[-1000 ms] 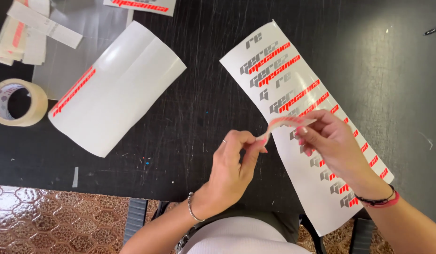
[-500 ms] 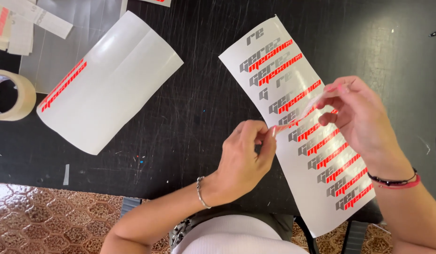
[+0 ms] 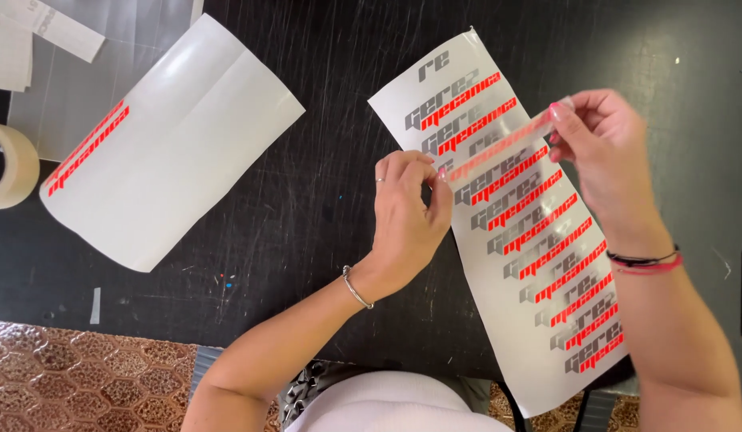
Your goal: Applying transfer tape to a sheet of vinyl stickers and cutting them into individual pieces using a craft knife.
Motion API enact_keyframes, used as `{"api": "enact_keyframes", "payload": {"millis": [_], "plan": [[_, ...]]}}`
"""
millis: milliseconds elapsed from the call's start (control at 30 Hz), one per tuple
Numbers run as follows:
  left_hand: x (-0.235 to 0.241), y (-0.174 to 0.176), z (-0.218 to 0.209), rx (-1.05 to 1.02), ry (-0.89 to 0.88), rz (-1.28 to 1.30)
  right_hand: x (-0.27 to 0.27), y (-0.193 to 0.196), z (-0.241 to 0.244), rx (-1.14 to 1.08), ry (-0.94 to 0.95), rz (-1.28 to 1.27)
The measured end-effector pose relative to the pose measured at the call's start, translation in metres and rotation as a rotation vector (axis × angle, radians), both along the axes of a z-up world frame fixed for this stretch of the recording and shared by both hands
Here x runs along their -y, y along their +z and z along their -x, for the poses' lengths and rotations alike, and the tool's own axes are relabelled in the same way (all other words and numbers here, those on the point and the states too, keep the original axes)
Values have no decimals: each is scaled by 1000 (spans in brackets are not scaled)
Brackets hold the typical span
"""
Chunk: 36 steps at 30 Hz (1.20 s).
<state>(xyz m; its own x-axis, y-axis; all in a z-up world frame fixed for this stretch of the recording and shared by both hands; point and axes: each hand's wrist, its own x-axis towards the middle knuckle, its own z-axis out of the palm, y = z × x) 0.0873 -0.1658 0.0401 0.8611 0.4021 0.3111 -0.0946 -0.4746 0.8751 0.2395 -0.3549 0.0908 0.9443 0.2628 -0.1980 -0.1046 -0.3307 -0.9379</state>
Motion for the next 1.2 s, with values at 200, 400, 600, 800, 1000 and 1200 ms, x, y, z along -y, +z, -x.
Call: {"api": "enact_keyframes", "payload": {"millis": [200, 400, 600, 800, 1000, 1200], "plan": [[4, -15, -12, 30, -76, -164, 4, -55, 9, 264, -122, 56], [3, -19, -21, -31, -96, -241, 5, -64, 13, 548, -120, 247], [3, -21, -20, -159, -98, -347, 1, -54, 14, 452, -48, 298], [7, -22, -22, -217, -74, -464, 4, -55, 8, 397, -25, 308], [6, -15, -22, -250, -41, -507, 10, -63, 5, 421, -11, 307], [6, -11, -22, -257, -80, -448, 4, -56, 6, 394, -22, 323]]}}
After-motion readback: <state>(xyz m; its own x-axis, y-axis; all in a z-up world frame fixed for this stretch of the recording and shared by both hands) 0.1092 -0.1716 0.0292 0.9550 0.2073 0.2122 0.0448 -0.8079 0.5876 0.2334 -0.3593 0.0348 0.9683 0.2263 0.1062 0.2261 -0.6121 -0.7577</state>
